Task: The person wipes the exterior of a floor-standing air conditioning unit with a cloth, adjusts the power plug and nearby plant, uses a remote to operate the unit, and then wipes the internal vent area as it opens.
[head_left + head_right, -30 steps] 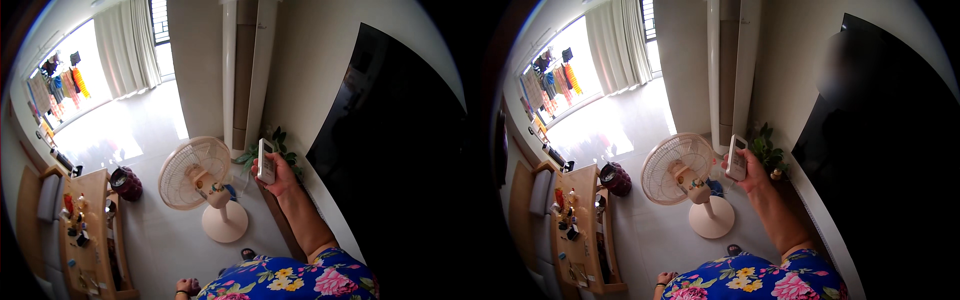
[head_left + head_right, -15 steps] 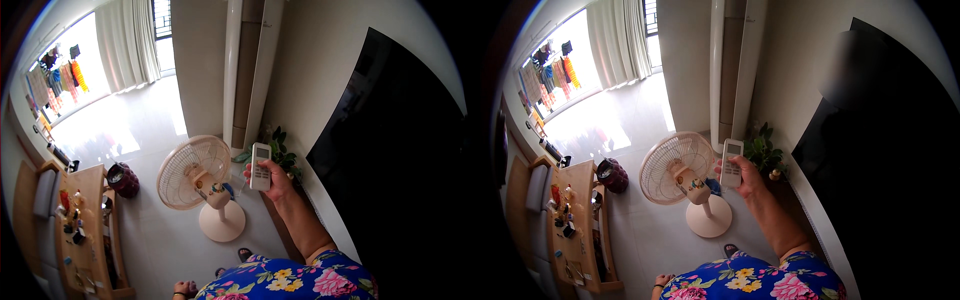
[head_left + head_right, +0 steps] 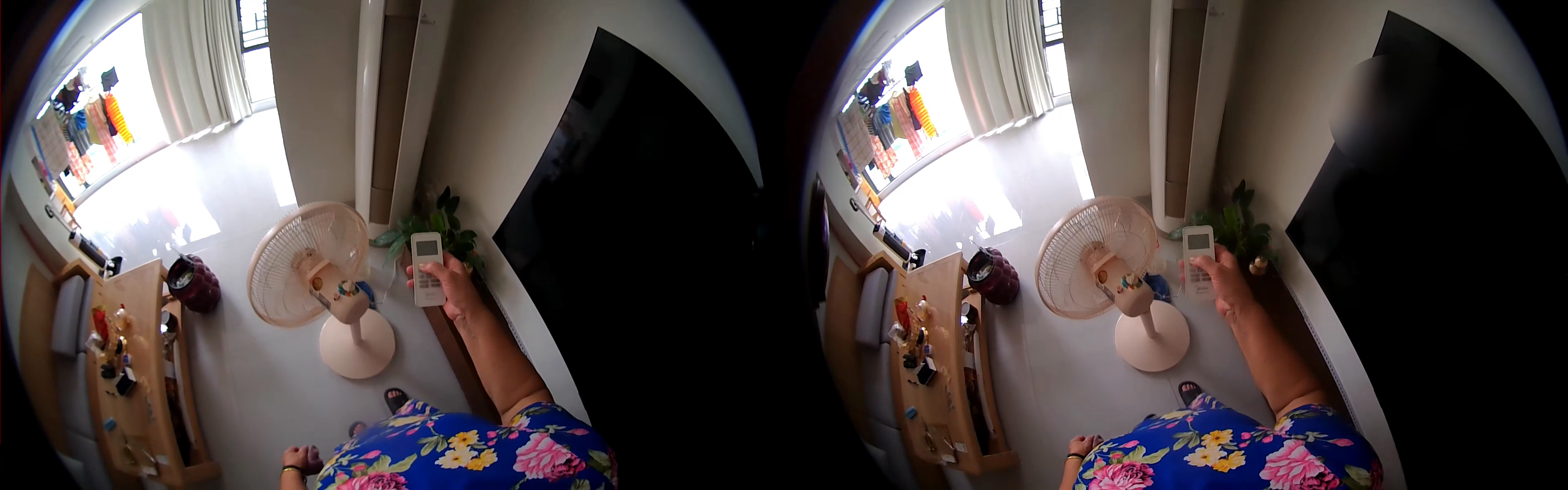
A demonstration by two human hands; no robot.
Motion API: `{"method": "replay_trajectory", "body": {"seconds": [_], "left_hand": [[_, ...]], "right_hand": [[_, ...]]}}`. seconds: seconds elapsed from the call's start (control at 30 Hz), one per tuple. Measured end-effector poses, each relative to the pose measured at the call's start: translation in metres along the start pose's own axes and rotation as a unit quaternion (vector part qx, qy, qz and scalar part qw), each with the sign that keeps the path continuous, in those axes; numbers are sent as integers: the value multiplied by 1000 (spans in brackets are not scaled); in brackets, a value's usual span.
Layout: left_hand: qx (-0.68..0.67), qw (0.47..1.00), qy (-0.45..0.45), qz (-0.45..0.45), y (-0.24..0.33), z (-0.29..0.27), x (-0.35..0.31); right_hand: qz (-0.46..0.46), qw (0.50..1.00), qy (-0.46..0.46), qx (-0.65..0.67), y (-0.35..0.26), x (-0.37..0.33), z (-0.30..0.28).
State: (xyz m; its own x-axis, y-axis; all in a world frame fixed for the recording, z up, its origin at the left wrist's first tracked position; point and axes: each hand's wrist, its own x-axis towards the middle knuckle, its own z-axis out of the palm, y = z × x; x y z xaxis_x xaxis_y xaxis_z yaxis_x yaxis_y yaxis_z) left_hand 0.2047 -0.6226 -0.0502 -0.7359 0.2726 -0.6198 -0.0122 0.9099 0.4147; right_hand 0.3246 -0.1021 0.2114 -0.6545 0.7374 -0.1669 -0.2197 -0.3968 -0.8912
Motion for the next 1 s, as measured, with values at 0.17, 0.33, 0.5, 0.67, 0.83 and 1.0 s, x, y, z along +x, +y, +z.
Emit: {"method": "replay_trajectory", "body": {"seconds": [0.17,0.33,0.5,0.67,0.83,1.0], "left_hand": [[-13,1000,11,8,-11,5,9],[68,994,29,84,-51,19,34],[-192,980,-51,33,-42,27,47],[-179,958,-176,141,105,4,3],[-249,852,-416,200,221,5,-33],[-391,742,-517,173,271,39,-49]], "right_hand": [[22,1000,2,3,10,-16,-11],[43,999,17,3,19,-20,-21],[109,993,29,15,41,-38,-21],[212,975,67,18,86,-70,-20],[277,958,79,15,129,-98,-11],[263,962,69,34,158,-104,-13]]}}
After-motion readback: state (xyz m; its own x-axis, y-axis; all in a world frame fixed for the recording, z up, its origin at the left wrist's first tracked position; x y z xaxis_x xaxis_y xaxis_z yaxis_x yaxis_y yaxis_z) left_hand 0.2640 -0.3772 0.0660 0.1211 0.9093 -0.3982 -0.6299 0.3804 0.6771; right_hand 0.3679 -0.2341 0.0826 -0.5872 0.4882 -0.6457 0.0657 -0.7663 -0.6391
